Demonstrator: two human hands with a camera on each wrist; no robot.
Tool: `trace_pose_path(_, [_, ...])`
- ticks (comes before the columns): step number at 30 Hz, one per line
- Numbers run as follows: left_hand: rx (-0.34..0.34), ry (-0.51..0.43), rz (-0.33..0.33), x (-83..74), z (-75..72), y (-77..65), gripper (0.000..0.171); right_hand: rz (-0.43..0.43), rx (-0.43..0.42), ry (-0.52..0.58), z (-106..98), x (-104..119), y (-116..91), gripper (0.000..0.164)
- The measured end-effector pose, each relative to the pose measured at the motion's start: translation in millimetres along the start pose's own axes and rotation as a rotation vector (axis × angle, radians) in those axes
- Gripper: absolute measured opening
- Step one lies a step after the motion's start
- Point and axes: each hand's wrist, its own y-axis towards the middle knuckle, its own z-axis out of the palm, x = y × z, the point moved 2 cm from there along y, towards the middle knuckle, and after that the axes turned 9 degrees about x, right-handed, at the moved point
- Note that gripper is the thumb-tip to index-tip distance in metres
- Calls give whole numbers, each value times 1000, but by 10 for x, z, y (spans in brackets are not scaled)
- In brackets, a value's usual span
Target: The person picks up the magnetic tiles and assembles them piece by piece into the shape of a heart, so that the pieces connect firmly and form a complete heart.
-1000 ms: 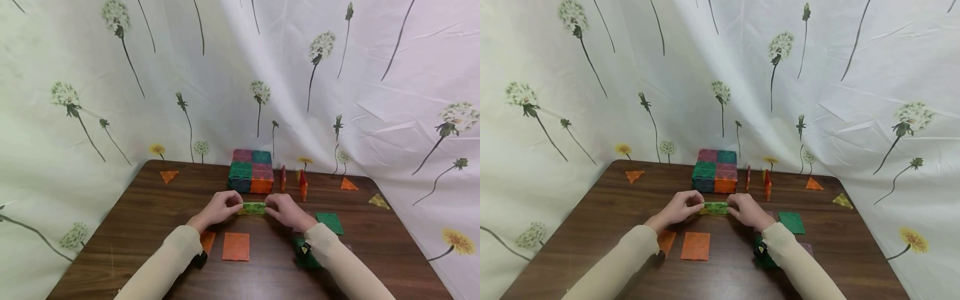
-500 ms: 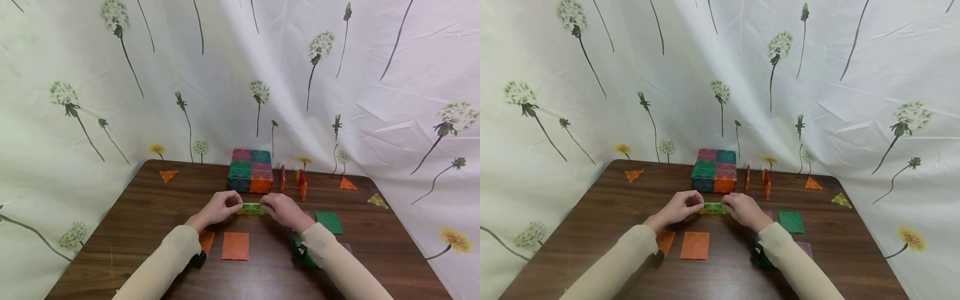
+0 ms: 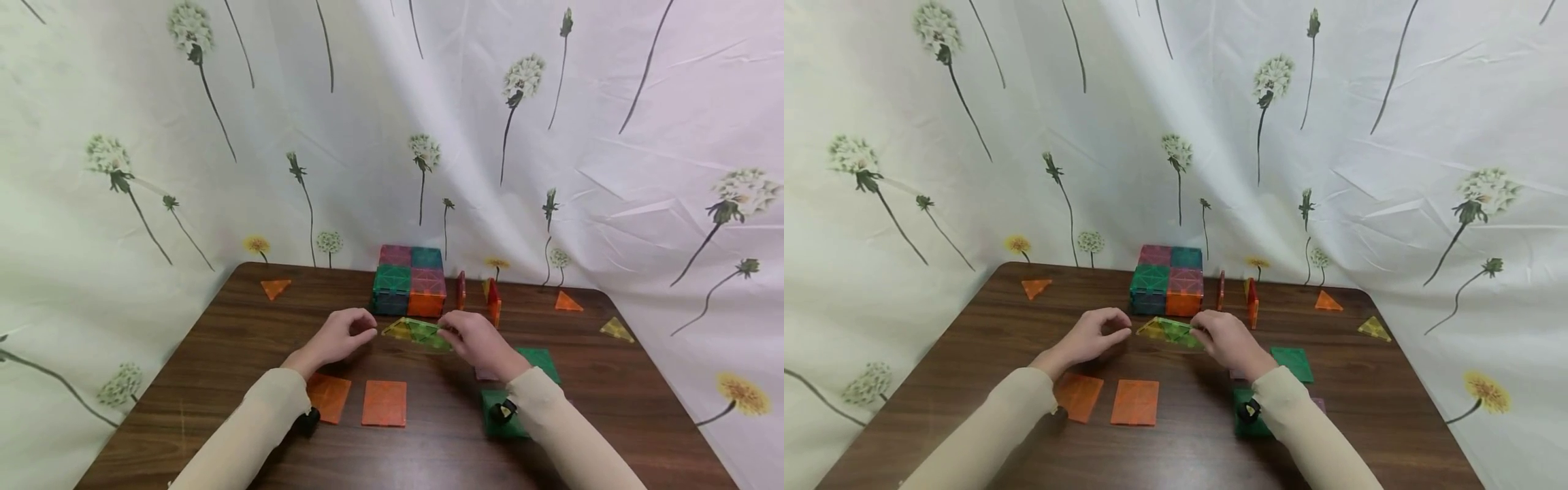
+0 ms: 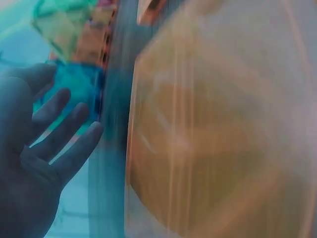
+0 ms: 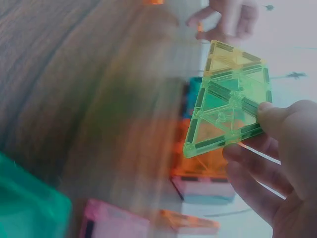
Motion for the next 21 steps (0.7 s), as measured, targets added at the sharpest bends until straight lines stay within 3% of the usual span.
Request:
trace_pose_path(6, [-106, 147, -69, 306, -298, -169, 12, -45, -162, -12, -325, -90, -159, 11])
trace_pose_path(12, [-171, 349, -282, 698, -626, -436, 30, -8, -312, -107, -721, -247, -340, 12])
trace_pose_path(17, [-109, 476, -488, 937, -809, -612, 58, 125, -408, -182, -1009, -406, -474, 6])
trace_pose_path(21, [-3, 495, -573, 1029, -843, -680, 71, 267, -444, -215, -1110, -561, -563, 2])
